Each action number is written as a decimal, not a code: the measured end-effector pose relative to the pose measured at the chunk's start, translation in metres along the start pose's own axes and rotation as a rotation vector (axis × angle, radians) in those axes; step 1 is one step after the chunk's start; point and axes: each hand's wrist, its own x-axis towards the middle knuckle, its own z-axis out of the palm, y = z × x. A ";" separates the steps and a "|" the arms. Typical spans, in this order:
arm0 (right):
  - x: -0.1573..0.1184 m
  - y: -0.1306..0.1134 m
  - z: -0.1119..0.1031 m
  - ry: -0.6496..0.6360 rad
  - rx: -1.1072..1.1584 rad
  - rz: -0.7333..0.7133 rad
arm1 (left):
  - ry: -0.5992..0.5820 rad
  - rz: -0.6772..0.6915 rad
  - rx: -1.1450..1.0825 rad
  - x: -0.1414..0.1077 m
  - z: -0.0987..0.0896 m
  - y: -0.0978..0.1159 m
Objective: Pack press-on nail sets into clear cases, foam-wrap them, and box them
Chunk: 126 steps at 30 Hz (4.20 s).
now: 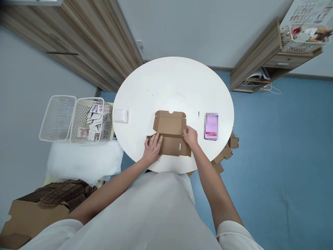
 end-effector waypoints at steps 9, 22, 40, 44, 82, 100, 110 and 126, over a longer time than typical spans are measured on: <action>-0.029 -0.003 0.002 -0.031 -0.172 -0.023 | -0.030 0.072 0.042 0.008 -0.004 0.000; -0.103 -0.016 0.055 -0.180 -0.607 -0.437 | 0.035 0.128 0.033 -0.021 0.003 -0.024; -0.120 -0.036 0.088 -0.144 -0.558 -0.262 | 0.129 -0.357 -0.855 -0.047 0.039 -0.101; -0.121 -0.040 0.092 -0.146 -0.547 -0.275 | 0.120 -0.314 -0.909 -0.050 0.030 -0.094; -0.115 -0.044 0.104 -0.196 -0.533 -0.257 | -0.073 -0.315 -0.574 -0.035 0.022 -0.080; -0.120 -0.050 0.095 -0.241 -0.695 -0.345 | -0.141 -0.345 -0.476 -0.032 0.030 -0.075; -0.118 -0.049 0.093 -0.249 -0.709 -0.338 | -0.082 0.079 -0.548 -0.048 0.020 -0.098; -0.143 0.007 0.067 0.121 0.344 0.273 | -0.194 0.019 -0.535 -0.032 0.011 -0.090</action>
